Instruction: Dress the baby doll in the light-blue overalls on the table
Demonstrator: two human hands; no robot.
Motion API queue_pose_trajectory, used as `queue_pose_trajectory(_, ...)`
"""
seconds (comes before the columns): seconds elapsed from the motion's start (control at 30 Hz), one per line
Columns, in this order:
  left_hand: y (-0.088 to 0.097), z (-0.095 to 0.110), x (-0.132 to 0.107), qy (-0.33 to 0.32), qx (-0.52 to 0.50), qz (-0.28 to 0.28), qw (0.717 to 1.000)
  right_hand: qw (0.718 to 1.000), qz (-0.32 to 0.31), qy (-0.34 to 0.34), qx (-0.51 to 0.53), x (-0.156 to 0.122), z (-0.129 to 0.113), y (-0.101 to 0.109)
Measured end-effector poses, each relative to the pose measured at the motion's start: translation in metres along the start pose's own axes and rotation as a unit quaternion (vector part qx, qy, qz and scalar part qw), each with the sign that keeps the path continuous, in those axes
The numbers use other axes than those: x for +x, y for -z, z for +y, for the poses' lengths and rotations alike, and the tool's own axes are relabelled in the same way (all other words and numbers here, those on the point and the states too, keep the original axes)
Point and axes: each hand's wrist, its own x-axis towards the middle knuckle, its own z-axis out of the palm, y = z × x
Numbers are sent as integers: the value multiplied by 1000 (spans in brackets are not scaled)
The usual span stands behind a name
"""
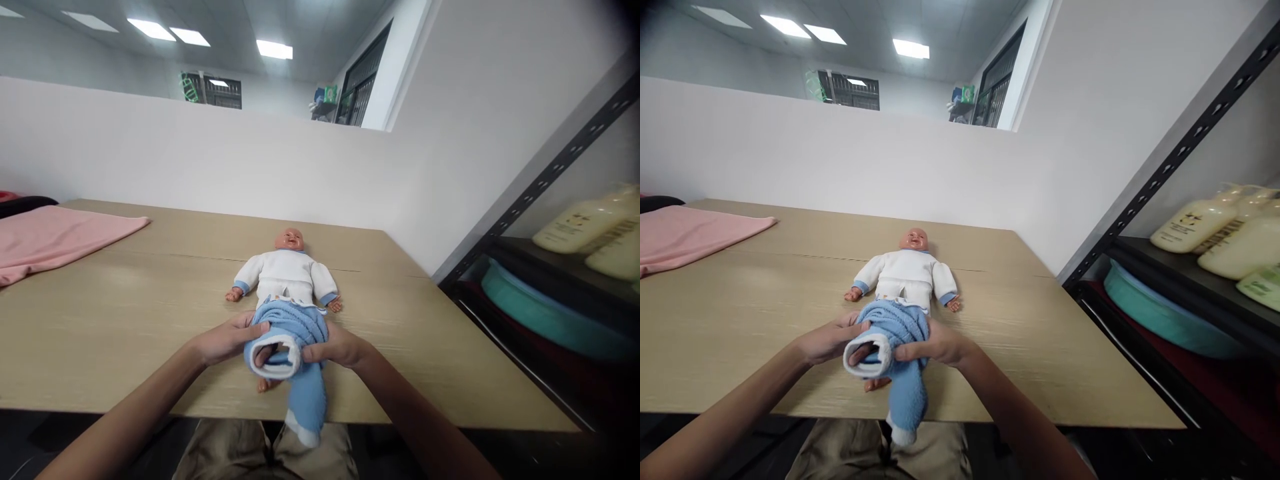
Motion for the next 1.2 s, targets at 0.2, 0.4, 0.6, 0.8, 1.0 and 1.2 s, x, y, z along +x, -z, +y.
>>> queue_pose_trajectory(0.2,-20,-8,-13,33,-26,84,996,996,51,-7,66,-6,4,-1)
queue_pose_trajectory(0.4,-34,-6,-23,11,74,196,978,991,70,36,-111,-6,-18,-30)
queue_pose_trajectory(0.6,-35,-27,-26,18,188,330,925,931,203,2,-304,0,-19,-49)
queue_pose_trajectory(0.8,-37,-54,-28,66,298,345,888,880,178,-46,-438,4,-7,-48)
queue_pose_trajectory(1.0,-28,-58,-13,71,318,367,871,865,217,-19,-453,13,-1,-46)
queue_pose_trajectory(1.2,-22,-44,-12,85,347,353,865,876,202,-51,-436,15,-12,-45)
